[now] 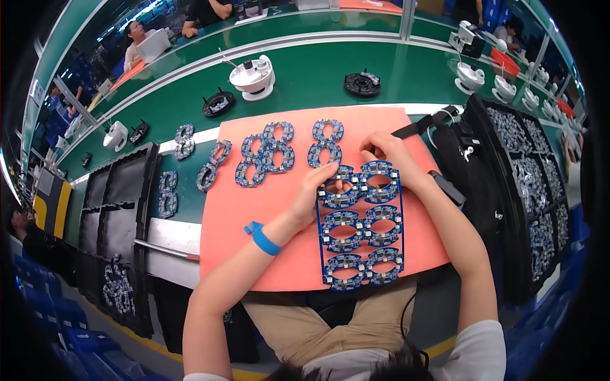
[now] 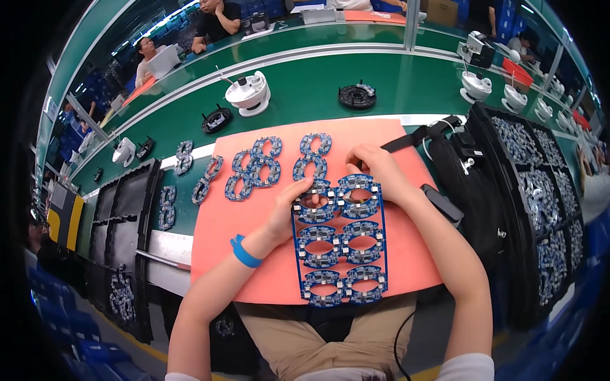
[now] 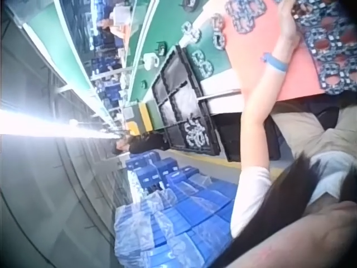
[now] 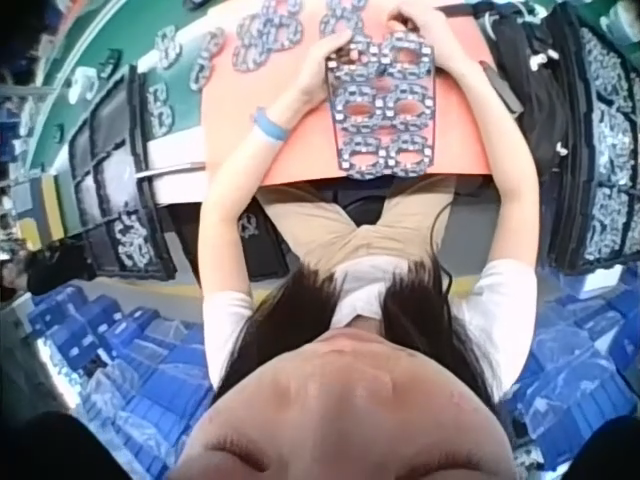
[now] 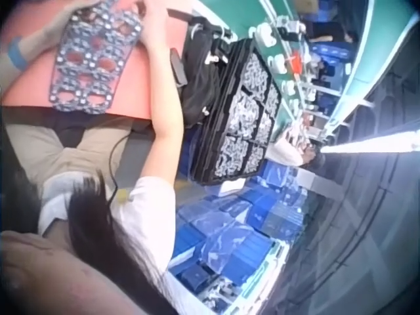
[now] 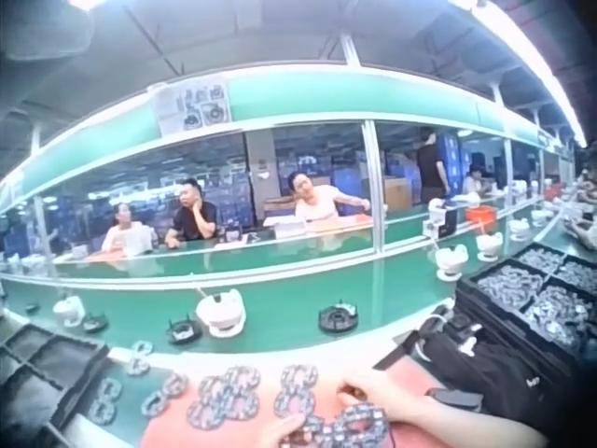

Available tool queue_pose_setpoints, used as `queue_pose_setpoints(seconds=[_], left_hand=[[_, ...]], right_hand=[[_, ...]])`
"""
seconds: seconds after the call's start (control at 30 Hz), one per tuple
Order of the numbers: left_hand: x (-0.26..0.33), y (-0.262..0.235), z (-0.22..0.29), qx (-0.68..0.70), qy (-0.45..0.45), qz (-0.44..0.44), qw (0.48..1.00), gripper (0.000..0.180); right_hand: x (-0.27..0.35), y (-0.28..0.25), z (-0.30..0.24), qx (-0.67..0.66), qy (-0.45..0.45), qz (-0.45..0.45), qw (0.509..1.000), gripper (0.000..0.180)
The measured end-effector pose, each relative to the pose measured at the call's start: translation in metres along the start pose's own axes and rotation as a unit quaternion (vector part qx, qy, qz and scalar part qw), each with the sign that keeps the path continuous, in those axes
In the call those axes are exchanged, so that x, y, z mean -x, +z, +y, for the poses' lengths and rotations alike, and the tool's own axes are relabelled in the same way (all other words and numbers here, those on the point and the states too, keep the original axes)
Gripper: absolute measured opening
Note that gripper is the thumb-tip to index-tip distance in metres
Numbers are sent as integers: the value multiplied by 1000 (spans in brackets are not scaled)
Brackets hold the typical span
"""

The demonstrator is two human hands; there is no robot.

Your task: Assembling LED light fixtures by separating circuit boards from a sheet and installing them into housing units using pliers.

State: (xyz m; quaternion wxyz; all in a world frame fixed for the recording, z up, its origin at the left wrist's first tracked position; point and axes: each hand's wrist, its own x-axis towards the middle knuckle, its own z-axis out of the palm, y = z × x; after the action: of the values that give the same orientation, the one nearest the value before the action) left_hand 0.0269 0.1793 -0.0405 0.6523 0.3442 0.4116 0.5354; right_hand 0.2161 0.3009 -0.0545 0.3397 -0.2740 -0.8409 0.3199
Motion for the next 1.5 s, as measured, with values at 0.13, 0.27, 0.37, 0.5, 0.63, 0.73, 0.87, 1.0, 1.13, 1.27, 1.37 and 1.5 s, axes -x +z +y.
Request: queue_pose_setpoints(seconds=[0.13,0.27,0.37,0.5,0.63,0.73,0.87,1.0,1.13,1.27,1.37,1.5], left_hand=[[0,-1,3,-10,-19,-7,1000,30],[1,-2,0,-11,-22,-8,1000,28],[1,-1,3,-32,-17,13,999,28],[0,-23,19,-85,-51,67,993,28],[8,-39,46,-97,-31,127,987,25],[27,-54,71,-116,27,146,982,21],[70,-79,86,-104,111,278,949,20],[105,-92,88,-148,127,350,916,19],[123,-77,85,-314,167,431,830,23],[143,-61,74,-449,184,513,708,15],[143,-55,57,-621,137,516,575,25],[132,-28,57,-711,180,459,502,26]], right_hand=[[3,-5,6,27,-43,-42,998,11],[4,-7,7,11,11,-74,997,19],[6,-21,9,55,-65,-118,989,24],[19,-49,0,50,-6,-274,960,79],[25,-57,-1,87,20,-258,962,81],[24,-55,-1,104,42,-211,971,79],[24,-52,1,235,48,-139,961,69],[32,-64,17,241,64,-162,955,83],[34,-70,19,207,104,-176,957,94],[31,-65,2,276,92,-162,943,88],[34,-59,1,342,46,-122,931,73],[29,-55,16,356,-11,-53,933,43]])
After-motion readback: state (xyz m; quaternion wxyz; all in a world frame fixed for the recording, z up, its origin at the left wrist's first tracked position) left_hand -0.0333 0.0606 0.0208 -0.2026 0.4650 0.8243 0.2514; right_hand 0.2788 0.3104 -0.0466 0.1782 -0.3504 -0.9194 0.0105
